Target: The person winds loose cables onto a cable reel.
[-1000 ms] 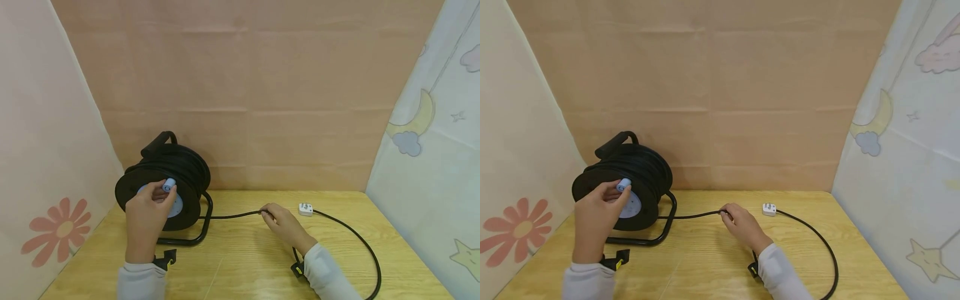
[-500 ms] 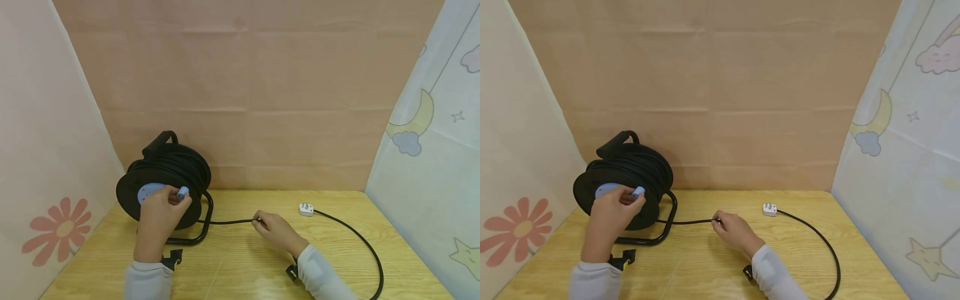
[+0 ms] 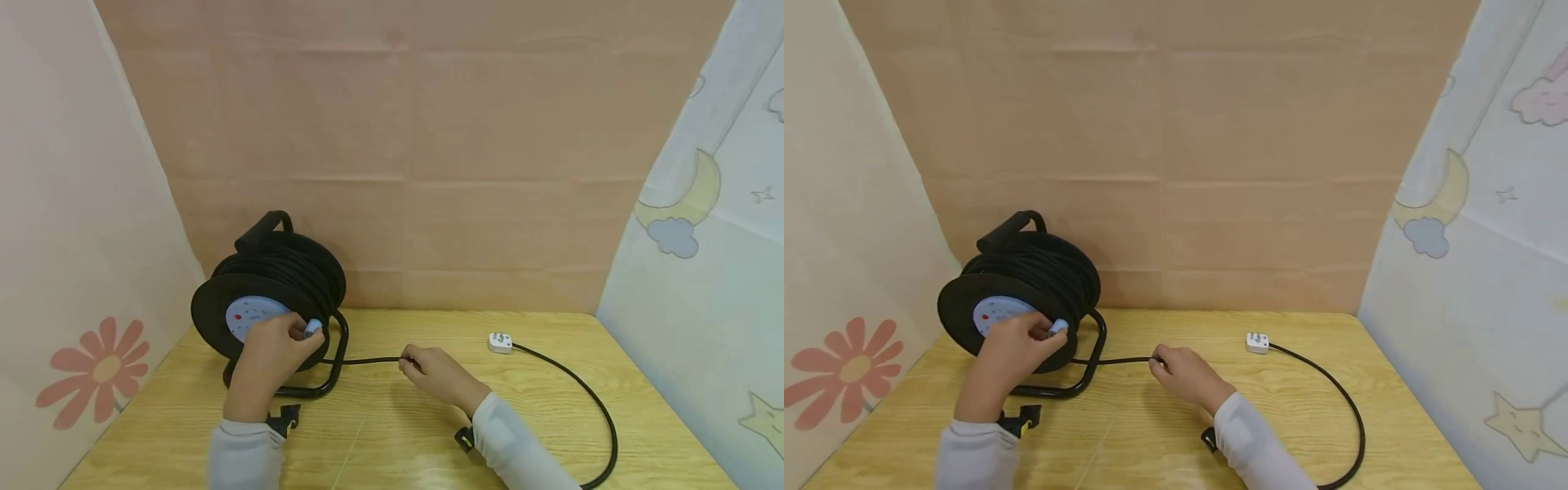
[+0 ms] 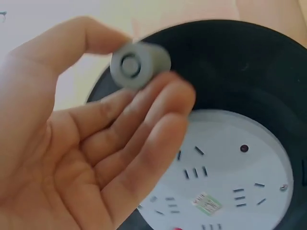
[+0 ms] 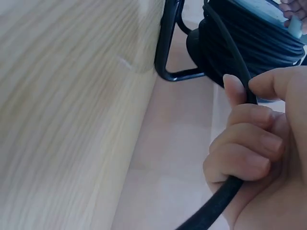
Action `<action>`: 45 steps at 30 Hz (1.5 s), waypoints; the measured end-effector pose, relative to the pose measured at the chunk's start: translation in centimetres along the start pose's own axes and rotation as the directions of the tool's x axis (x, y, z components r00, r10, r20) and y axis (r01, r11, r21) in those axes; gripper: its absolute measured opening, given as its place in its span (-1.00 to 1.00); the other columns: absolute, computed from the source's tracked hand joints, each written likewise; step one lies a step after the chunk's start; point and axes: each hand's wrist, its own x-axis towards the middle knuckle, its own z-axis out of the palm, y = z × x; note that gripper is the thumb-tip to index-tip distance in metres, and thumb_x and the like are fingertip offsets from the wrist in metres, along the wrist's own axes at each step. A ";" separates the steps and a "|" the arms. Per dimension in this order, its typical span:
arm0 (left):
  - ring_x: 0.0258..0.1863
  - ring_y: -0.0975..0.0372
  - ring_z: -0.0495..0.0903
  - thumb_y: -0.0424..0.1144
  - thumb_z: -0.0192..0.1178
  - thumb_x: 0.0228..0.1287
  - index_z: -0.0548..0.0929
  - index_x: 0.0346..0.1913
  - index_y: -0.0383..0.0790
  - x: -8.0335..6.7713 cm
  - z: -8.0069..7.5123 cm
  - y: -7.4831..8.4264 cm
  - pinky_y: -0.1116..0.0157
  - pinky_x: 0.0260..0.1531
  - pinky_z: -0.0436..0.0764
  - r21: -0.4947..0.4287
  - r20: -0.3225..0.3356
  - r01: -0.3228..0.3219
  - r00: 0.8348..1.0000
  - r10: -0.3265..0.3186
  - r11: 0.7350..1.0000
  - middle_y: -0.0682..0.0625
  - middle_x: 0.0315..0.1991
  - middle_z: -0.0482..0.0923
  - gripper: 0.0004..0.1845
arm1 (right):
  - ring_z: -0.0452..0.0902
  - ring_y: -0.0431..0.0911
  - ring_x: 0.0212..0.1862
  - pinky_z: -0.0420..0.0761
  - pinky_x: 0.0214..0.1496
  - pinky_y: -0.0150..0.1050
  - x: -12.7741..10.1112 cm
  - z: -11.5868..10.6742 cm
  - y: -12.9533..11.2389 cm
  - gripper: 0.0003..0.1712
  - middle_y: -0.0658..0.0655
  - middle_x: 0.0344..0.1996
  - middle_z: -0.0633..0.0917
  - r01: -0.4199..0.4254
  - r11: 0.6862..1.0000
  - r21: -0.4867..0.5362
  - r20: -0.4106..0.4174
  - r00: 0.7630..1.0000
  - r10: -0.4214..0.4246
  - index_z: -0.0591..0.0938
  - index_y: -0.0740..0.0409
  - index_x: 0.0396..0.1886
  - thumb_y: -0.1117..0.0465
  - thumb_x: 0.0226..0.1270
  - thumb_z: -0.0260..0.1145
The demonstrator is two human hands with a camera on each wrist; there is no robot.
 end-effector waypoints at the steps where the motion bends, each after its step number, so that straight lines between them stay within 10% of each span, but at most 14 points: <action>1: -0.57 0.25 0.46 -0.13 0.30 0.22 0.65 -0.49 -0.15 0.0 0.0 -0.2 0.27 -0.51 0.48 -0.013 0.036 0.012 0.999 -0.011 1.000 0.09 -0.58 0.54 -0.79 | 0.34 -0.34 -0.54 0.50 -0.40 -0.34 0.2 0.0 -0.2 -0.72 -0.19 -0.54 0.51 0.006 1.000 -0.005 0.001 1.000 -0.006 0.63 0.10 -0.09 0.06 0.63 0.05; 6: -0.52 0.23 0.44 -0.07 0.27 0.33 0.69 -0.42 -0.16 0.1 -0.2 -1.3 0.25 -0.47 0.45 -0.059 0.223 0.041 0.974 -0.027 0.997 0.10 -0.54 0.54 -0.75 | 0.33 -0.33 -0.56 0.51 -0.36 -0.33 1.2 0.4 -1.1 -0.68 -0.16 -0.55 0.53 0.022 1.000 -0.008 0.034 0.999 -0.022 0.66 0.04 -0.02 -0.01 0.62 0.06; 14: -0.38 0.23 0.62 0.04 0.18 0.43 0.72 -0.34 -0.21 0.4 0.5 -3.5 0.16 -0.28 0.64 -0.134 0.474 0.118 0.879 -0.041 0.984 0.01 -0.37 0.68 -0.62 | 0.42 -0.32 -0.48 0.54 -0.33 -0.36 2.3 1.4 -2.5 -0.65 -0.02 -0.38 0.67 -0.006 0.999 0.048 0.130 0.991 0.000 0.65 0.16 0.00 0.04 0.64 0.04; 24: -0.32 0.10 0.69 -0.10 0.20 0.41 0.67 -0.15 -0.50 0.4 1.8 -6.0 0.12 -0.25 0.72 -0.276 0.593 0.259 0.804 -0.048 0.926 -0.11 -0.31 0.69 -0.60 | 0.46 -0.34 -0.41 0.55 -0.26 -0.41 3.2 2.5 -4.0 -0.68 -0.03 -0.25 0.71 0.043 0.999 0.025 0.212 0.976 -0.048 0.63 0.08 0.02 0.04 0.65 0.02; 33: -0.25 0.08 0.70 -0.09 0.14 0.46 0.61 0.00 -0.57 0.3 2.8 -7.9 0.13 -0.17 0.71 -0.358 0.658 0.349 0.752 -0.031 0.866 -0.20 -0.22 0.70 -0.52 | 0.31 -0.34 -0.57 0.44 -0.46 -0.43 2.5 2.8 -4.5 -0.75 -0.18 -0.56 0.46 0.050 0.998 -0.047 0.231 0.972 -0.038 0.60 0.08 -0.12 0.07 0.64 0.05; 45: -0.25 0.11 0.70 -0.07 0.16 0.41 0.66 -0.09 -0.51 0.2 3.1 -9.7 0.14 -0.16 0.70 -0.332 0.687 0.356 0.725 -0.035 0.873 -0.16 -0.23 0.70 -0.56 | 0.48 -0.38 -0.42 0.54 -0.38 -0.40 -3.8 0.6 -1.7 -0.76 -0.12 -0.32 0.69 0.002 0.999 -0.038 0.224 0.975 0.007 0.58 0.02 -0.13 0.06 0.65 0.03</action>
